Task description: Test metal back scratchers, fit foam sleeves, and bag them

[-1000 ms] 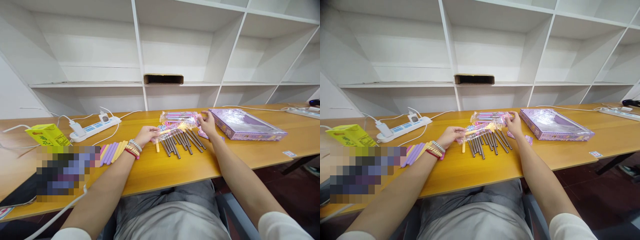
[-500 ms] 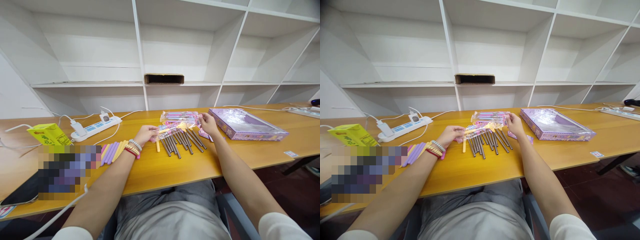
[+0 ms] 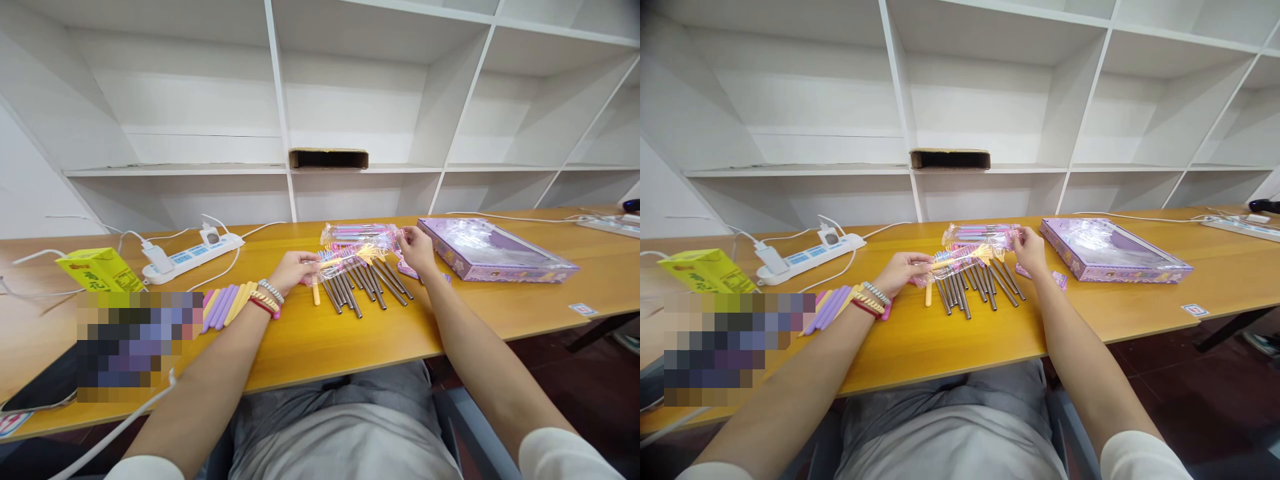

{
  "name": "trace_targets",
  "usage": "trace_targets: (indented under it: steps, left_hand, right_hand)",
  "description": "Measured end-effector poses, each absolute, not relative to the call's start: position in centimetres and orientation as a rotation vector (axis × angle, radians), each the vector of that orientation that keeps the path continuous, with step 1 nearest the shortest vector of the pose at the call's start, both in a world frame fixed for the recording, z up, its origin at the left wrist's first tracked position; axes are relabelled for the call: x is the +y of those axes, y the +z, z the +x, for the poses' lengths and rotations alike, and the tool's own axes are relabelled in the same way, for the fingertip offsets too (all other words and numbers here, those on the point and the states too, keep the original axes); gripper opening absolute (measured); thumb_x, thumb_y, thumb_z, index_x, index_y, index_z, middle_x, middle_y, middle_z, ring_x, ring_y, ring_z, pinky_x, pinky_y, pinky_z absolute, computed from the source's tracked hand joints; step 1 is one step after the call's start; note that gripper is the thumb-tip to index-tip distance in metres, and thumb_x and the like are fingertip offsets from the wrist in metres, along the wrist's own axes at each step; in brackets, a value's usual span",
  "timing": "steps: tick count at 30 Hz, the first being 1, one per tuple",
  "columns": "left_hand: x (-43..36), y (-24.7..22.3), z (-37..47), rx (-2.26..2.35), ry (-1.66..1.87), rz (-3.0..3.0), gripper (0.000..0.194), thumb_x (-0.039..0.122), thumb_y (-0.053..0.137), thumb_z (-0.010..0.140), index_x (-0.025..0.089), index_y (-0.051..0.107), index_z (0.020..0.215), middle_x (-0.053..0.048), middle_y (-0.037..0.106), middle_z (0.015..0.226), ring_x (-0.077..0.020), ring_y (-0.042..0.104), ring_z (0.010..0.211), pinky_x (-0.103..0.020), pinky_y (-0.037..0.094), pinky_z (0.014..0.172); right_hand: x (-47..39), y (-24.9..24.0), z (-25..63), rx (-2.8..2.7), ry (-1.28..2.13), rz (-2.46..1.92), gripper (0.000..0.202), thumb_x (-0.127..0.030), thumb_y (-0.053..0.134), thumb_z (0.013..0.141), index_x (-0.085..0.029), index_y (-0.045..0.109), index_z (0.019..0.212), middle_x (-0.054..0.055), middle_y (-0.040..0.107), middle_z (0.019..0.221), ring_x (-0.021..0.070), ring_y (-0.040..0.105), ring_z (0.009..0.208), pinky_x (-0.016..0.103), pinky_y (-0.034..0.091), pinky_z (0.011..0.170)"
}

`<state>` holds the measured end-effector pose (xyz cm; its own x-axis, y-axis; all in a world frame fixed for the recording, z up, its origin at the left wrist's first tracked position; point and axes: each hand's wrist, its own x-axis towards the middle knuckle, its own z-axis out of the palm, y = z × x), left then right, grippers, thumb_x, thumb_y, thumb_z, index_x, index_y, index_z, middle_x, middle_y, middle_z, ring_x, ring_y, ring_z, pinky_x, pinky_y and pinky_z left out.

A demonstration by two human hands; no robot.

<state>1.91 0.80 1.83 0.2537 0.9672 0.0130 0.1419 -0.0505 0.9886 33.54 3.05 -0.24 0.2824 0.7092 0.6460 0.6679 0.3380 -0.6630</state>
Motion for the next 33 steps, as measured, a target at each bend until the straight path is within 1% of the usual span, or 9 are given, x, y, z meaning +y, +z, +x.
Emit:
trace_targets:
  steps: [3, 5, 8, 11, 16, 19, 22, 26, 33]
  left_hand:
    - [0.68, 2.02, 1.97, 1.092, 0.953, 1.451, 0.037, 0.020, 0.072, 0.062, 0.008, 0.063, 0.096, -0.003, 0.062, 0.061, -0.0105, 0.057, 0.048, -0.024, 0.050, 0.047]
    - [0.68, 2.03, 1.96, 1.079, 0.951, 1.452, 0.037, 0.021, 0.072, 0.063, 0.008, 0.063, 0.096, -0.003, 0.061, 0.060, -0.0099, 0.056, 0.047, -0.023, 0.049, 0.046]
    - [0.79, 1.86, 1.89, 1.056, 0.956, 1.451, 0.038, 0.021, 0.073, 0.062, 0.008, 0.063, 0.096, -0.002, 0.061, 0.060, -0.0093, 0.055, 0.047, -0.022, 0.047, 0.045]
    - [0.93, 1.61, 1.79, 1.041, 0.965, 1.463, 0.039, 0.023, 0.074, 0.061, 0.008, 0.063, 0.096, -0.003, 0.062, 0.061, -0.0089, 0.054, 0.046, -0.022, 0.046, 0.045]
    - [0.83, 1.65, 1.83, 1.034, 0.970, 1.471, 0.039, 0.022, 0.073, 0.062, 0.007, 0.063, 0.096, -0.003, 0.061, 0.061, -0.0086, 0.053, 0.045, -0.023, 0.047, 0.045]
    - [0.59, 1.93, 1.97, 1.052, 0.964, 1.466, 0.037, 0.021, 0.073, 0.062, 0.007, 0.063, 0.095, -0.003, 0.060, 0.060, -0.0092, 0.054, 0.046, -0.023, 0.047, 0.045]
    - [0.47, 2.05, 2.03, 1.058, 0.959, 1.460, 0.035, 0.020, 0.072, 0.062, 0.007, 0.063, 0.093, -0.001, 0.058, 0.058, -0.0086, 0.052, 0.045, -0.023, 0.047, 0.046]
    - [0.57, 1.82, 1.95, 1.034, 0.972, 1.450, 0.035, 0.020, 0.073, 0.061, 0.008, 0.063, 0.092, 0.001, 0.055, 0.055, -0.0065, 0.048, 0.043, -0.022, 0.045, 0.043]
    - [0.45, 1.76, 1.95, 1.063, 0.981, 1.458, 0.036, 0.022, 0.074, 0.060, 0.008, 0.063, 0.092, -0.001, 0.059, 0.060, -0.0085, 0.053, 0.047, -0.022, 0.046, 0.044]
  right_hand:
    - [3.12, -0.19, 33.51, -1.373, 0.048, -1.330, 0.027, -0.036, 0.053, 0.077, -0.014, 0.058, 0.092, 0.008, 0.065, 0.080, 0.0168, 0.058, 0.068, 0.029, 0.046, 0.066]
    - [3.20, -0.14, 33.53, -1.355, 0.076, -1.323, 0.024, -0.034, 0.054, 0.076, -0.014, 0.057, 0.089, 0.008, 0.064, 0.081, 0.0169, 0.058, 0.070, 0.030, 0.046, 0.068]
    - [3.33, -0.04, 33.64, -1.318, 0.151, -1.306, 0.021, -0.034, 0.058, 0.072, -0.015, 0.056, 0.082, 0.006, 0.062, 0.077, 0.0158, 0.057, 0.068, 0.029, 0.046, 0.065]
    - [3.41, 0.01, 33.80, -1.267, 0.270, -1.251, 0.024, -0.035, 0.064, 0.067, -0.015, 0.056, 0.079, 0.004, 0.060, 0.074, 0.0143, 0.056, 0.064, 0.027, 0.046, 0.059]
    - [3.68, -0.17, 34.13, -1.215, 0.425, -1.162, 0.036, -0.039, 0.071, 0.060, -0.015, 0.058, 0.082, 0.001, 0.059, 0.066, 0.0134, 0.055, 0.058, 0.027, 0.047, 0.056]
    - [3.93, -0.36, 34.19, -1.213, 0.485, -1.097, 0.041, -0.041, 0.072, 0.059, -0.015, 0.060, 0.088, -0.001, 0.057, 0.062, 0.0126, 0.054, 0.056, 0.028, 0.048, 0.055]
    - [3.92, -0.39, 33.92, -1.218, 0.522, -1.067, 0.040, -0.042, 0.071, 0.060, -0.016, 0.060, 0.088, -0.002, 0.056, 0.062, 0.0112, 0.052, 0.055, 0.026, 0.048, 0.054]
    - [3.51, -0.15, 33.36, -1.203, 0.622, -1.040, 0.034, -0.040, 0.073, 0.058, -0.017, 0.058, 0.078, -0.002, 0.057, 0.062, 0.0099, 0.053, 0.054, 0.024, 0.049, 0.051]
    - [3.27, -0.02, 33.27, -1.081, 0.757, -1.043, 0.037, -0.036, 0.079, 0.049, -0.017, 0.056, 0.071, -0.003, 0.054, 0.061, 0.0103, 0.054, 0.055, 0.027, 0.053, 0.051]
